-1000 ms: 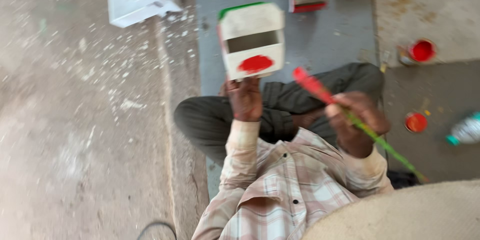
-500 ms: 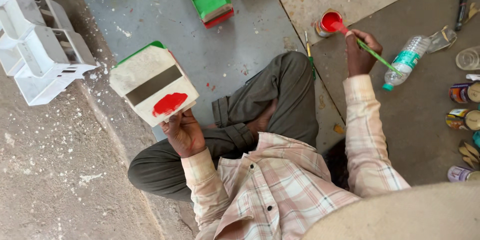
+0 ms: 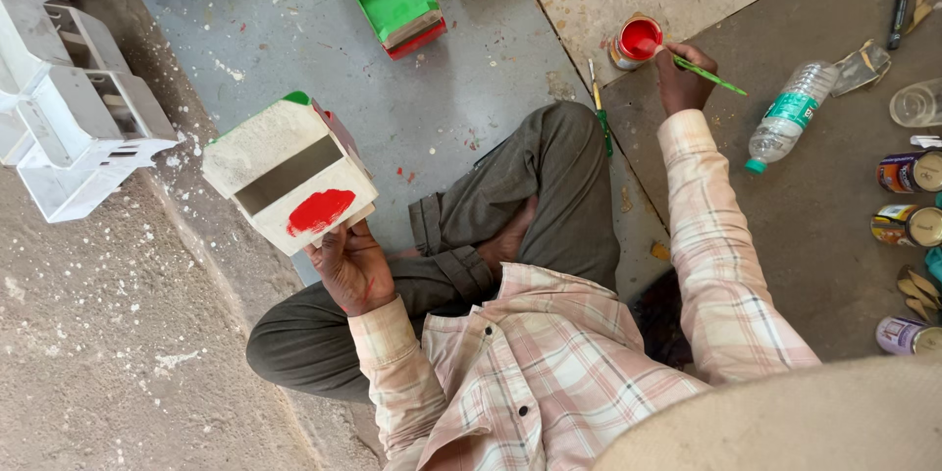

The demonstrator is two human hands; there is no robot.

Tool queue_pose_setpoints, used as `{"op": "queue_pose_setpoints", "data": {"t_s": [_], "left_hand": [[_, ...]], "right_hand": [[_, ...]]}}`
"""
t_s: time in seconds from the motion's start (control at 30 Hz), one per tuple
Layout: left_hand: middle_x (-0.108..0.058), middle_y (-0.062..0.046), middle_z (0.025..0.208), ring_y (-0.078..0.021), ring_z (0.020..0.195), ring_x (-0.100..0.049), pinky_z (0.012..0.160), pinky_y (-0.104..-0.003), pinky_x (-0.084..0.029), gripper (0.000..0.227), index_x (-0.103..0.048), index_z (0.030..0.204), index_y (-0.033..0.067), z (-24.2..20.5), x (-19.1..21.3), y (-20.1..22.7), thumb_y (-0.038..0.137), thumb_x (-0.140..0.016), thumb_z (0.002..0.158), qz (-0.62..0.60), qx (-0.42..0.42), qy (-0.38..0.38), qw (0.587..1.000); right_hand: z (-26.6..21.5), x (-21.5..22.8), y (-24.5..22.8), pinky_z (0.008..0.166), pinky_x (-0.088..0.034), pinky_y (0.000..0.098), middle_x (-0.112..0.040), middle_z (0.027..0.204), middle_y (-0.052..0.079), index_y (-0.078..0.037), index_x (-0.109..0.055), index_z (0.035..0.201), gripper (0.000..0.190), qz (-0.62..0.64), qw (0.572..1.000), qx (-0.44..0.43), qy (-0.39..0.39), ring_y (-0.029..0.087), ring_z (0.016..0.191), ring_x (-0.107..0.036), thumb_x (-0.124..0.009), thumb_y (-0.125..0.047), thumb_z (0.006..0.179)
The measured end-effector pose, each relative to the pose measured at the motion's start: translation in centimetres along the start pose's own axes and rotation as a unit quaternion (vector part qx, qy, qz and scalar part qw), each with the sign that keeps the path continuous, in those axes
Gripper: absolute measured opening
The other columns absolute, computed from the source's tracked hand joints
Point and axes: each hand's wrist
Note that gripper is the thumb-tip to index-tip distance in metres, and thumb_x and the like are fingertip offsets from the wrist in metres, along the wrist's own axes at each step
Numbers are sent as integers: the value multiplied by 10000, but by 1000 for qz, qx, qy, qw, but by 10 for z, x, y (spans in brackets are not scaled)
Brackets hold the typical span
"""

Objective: The person paints the exterior of a small rectangular box red using a paintbrush. The box has a green interior and is held in the left hand while the right hand applies red paint to the sides and front.

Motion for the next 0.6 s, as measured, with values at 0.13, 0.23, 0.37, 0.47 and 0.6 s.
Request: {"op": "queue_pose_setpoints", "data": {"t_s": [0.13, 0.23, 0.37, 0.47, 0.6], "left_hand": [[-665, -118, 1329, -239, 1240, -660, 1150, -396, -547, 492, -535, 1406, 31, 1, 4, 1, -59, -702, 952, 3, 0, 1, 1000], [-664, -130, 1330, -242, 1243, -655, 1160, -398, -540, 488, -527, 1416, 26, 1, 5, 1, -61, -704, 970, 3, 0, 9, 1000], [-661, -131, 1333, -249, 1243, -659, 1157, -412, -540, 541, -505, 1434, 29, 1, 2, 0, -56, -714, 941, -7, 8, 8, 1000], [-660, -130, 1336, -252, 1245, -660, 1158, -418, -535, 581, -491, 1440, 36, 0, 2, -1, -57, -720, 915, -21, 15, 2, 1000], [-658, -143, 1335, -255, 1241, -654, 1168, -423, -529, 570, -494, 1447, 23, 1, 6, -3, -62, -720, 930, -32, 21, 10, 999]], "right_hand": [[5, -1, 9, 502, -526, 229, -698, 727, 5, 6, -782, 1033, 225, -17, 999, -31, 0, 58, 564, -618, -799, -169, 892], [5, 3, 14, 519, -528, 223, -711, 741, 4, 12, -782, 1026, 230, -9, 999, -37, 3, 60, 582, -635, -815, -182, 908], [1, 13, 15, 519, -524, 218, -702, 735, 11, 19, -784, 1004, 207, -5, 999, -37, 14, 60, 587, -630, -804, -165, 913], [-7, 24, 13, 523, -507, 212, -696, 729, 22, 30, -774, 999, 198, 23, 999, -36, 23, 63, 584, -619, -793, -151, 921], [-15, 33, 7, 542, -513, 203, -726, 770, 33, 25, -768, 1012, 185, 66, 996, -44, 37, 61, 599, -628, -777, -136, 922]]}}
Point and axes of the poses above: each hand's wrist, its own z-axis towards the middle knuckle, its own x-axis out of the back of the hand, y = z × x
